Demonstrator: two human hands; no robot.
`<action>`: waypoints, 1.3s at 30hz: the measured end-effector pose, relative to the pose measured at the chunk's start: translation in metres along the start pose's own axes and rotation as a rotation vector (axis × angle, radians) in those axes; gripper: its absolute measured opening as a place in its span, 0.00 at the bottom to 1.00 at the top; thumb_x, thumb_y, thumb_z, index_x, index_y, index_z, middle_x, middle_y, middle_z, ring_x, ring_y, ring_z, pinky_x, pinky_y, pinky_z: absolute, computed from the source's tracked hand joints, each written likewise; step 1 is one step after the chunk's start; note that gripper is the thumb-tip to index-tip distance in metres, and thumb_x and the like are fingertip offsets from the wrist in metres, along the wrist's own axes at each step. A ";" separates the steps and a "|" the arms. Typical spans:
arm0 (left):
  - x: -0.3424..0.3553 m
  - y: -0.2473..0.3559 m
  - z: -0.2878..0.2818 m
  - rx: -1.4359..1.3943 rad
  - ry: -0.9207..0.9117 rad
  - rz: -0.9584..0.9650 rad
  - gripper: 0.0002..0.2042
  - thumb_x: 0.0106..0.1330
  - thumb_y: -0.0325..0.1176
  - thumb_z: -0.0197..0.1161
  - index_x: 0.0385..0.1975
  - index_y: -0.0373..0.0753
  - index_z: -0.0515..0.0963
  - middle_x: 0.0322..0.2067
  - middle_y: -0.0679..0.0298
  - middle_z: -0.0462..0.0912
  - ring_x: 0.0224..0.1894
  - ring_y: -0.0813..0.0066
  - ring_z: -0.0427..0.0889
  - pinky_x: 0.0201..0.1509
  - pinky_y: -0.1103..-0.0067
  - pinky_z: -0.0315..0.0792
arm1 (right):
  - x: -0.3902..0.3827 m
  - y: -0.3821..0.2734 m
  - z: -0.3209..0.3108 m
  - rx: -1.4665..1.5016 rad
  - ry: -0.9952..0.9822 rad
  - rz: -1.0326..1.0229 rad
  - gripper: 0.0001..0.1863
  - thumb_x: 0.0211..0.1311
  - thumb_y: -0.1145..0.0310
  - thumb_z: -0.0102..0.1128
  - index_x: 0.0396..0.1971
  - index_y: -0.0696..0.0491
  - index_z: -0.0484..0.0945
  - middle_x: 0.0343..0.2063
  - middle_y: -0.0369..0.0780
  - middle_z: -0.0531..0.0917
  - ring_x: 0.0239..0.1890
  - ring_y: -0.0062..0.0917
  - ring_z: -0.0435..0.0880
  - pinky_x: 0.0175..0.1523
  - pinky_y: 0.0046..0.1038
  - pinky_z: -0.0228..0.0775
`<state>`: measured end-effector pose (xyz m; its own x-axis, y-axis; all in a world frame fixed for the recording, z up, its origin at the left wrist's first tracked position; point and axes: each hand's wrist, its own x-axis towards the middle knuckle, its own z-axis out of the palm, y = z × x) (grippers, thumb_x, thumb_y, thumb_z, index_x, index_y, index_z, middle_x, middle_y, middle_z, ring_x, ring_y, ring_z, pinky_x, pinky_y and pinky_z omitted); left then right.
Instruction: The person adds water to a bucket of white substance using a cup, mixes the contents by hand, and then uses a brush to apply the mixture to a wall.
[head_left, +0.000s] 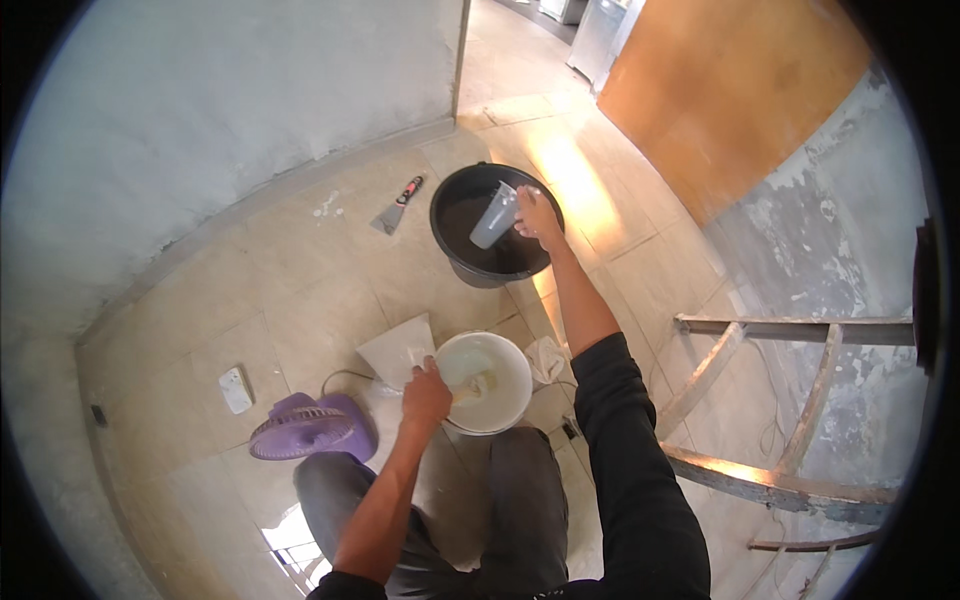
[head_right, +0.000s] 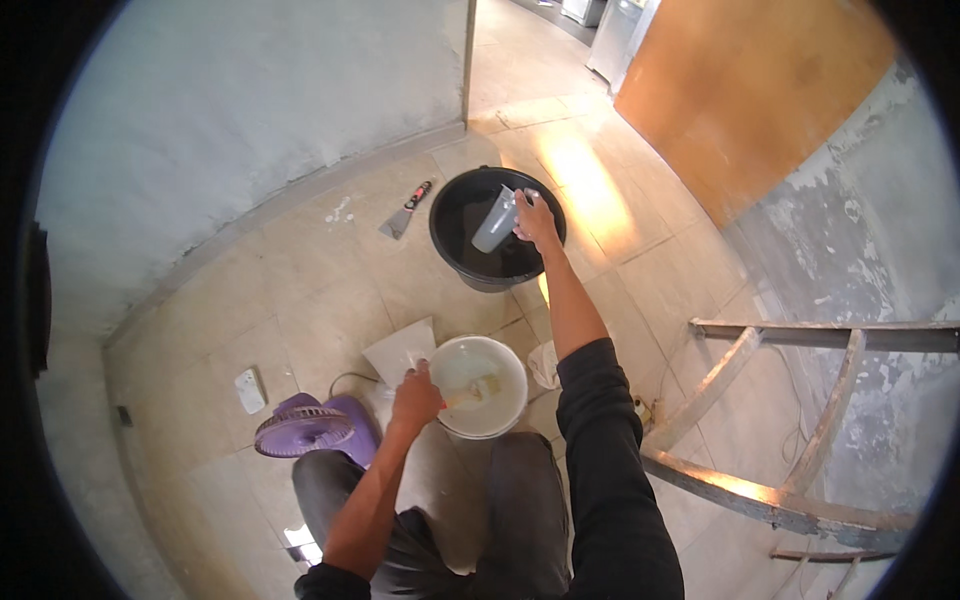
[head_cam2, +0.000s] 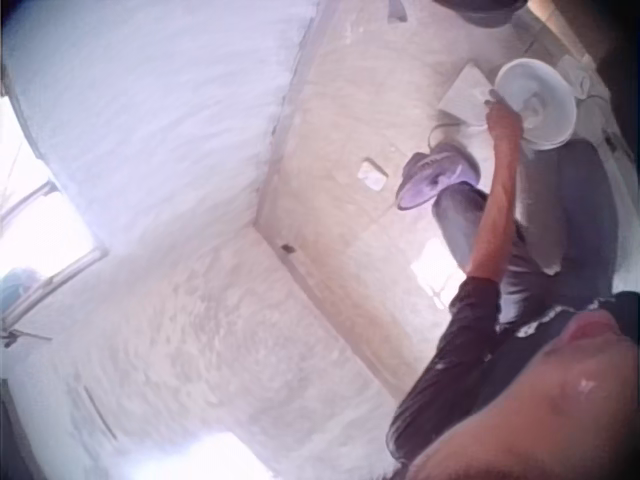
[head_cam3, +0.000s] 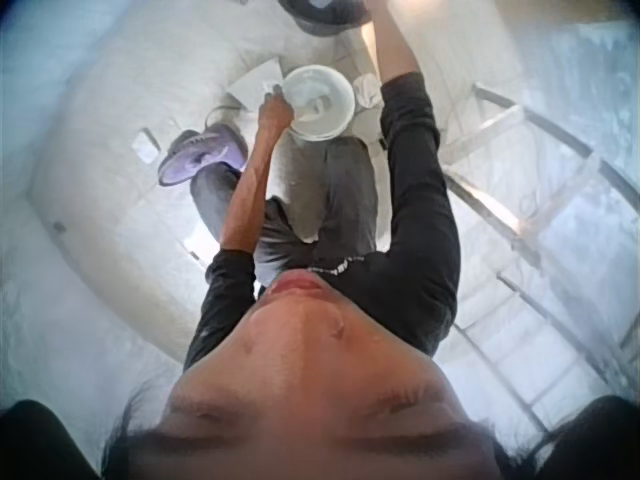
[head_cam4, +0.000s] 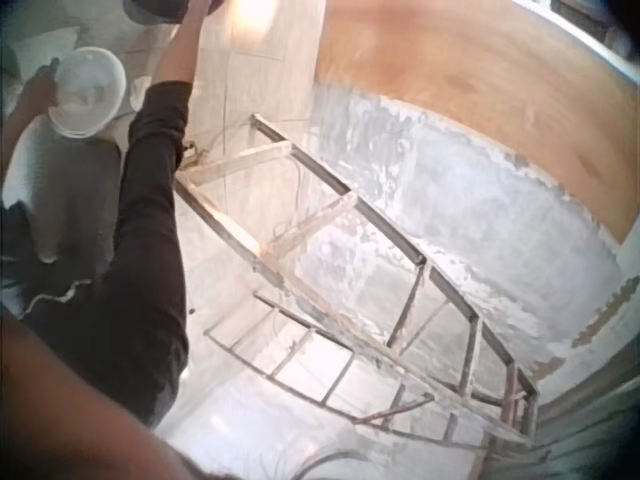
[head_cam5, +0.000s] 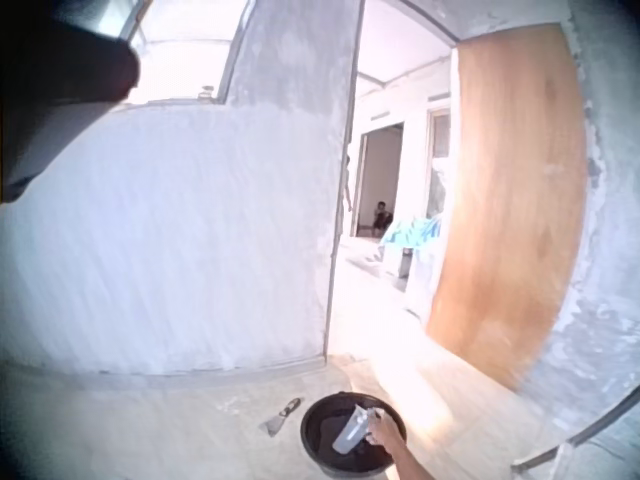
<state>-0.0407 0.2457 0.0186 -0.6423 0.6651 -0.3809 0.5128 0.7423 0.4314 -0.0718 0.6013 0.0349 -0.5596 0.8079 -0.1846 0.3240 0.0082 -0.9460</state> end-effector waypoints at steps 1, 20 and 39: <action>-0.001 0.005 0.001 0.006 0.000 0.008 0.23 0.56 0.27 0.51 0.53 0.29 0.61 0.42 0.43 0.73 0.40 0.49 0.79 0.45 0.66 0.74 | 0.011 0.009 0.000 -0.090 -0.016 0.060 0.28 0.63 0.49 0.49 0.54 0.56 0.66 0.22 0.40 0.78 0.20 0.19 0.77 0.23 0.19 0.70; 0.006 0.011 0.001 -0.029 -0.027 0.001 0.24 0.55 0.27 0.52 0.54 0.28 0.60 0.44 0.43 0.71 0.42 0.48 0.79 0.46 0.66 0.74 | -0.035 0.044 0.044 -0.529 0.295 -0.386 0.11 0.46 0.66 0.66 0.22 0.59 0.80 0.21 0.47 0.82 0.28 0.36 0.83 0.36 0.32 0.74; 0.012 0.017 -0.028 -0.178 0.347 0.152 0.17 0.62 0.41 0.52 0.45 0.36 0.67 0.40 0.44 0.76 0.36 0.44 0.78 0.43 0.64 0.73 | -0.153 -0.023 0.028 -0.129 0.496 -0.508 0.13 0.56 0.69 0.57 0.20 0.65 0.74 0.15 0.49 0.75 0.16 0.33 0.75 0.25 0.32 0.64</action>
<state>-0.0560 0.2643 0.0446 -0.7364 0.6763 -0.0171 0.5298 0.5921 0.6072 -0.0149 0.4609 0.0770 -0.2623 0.8583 0.4411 0.2203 0.4983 -0.8385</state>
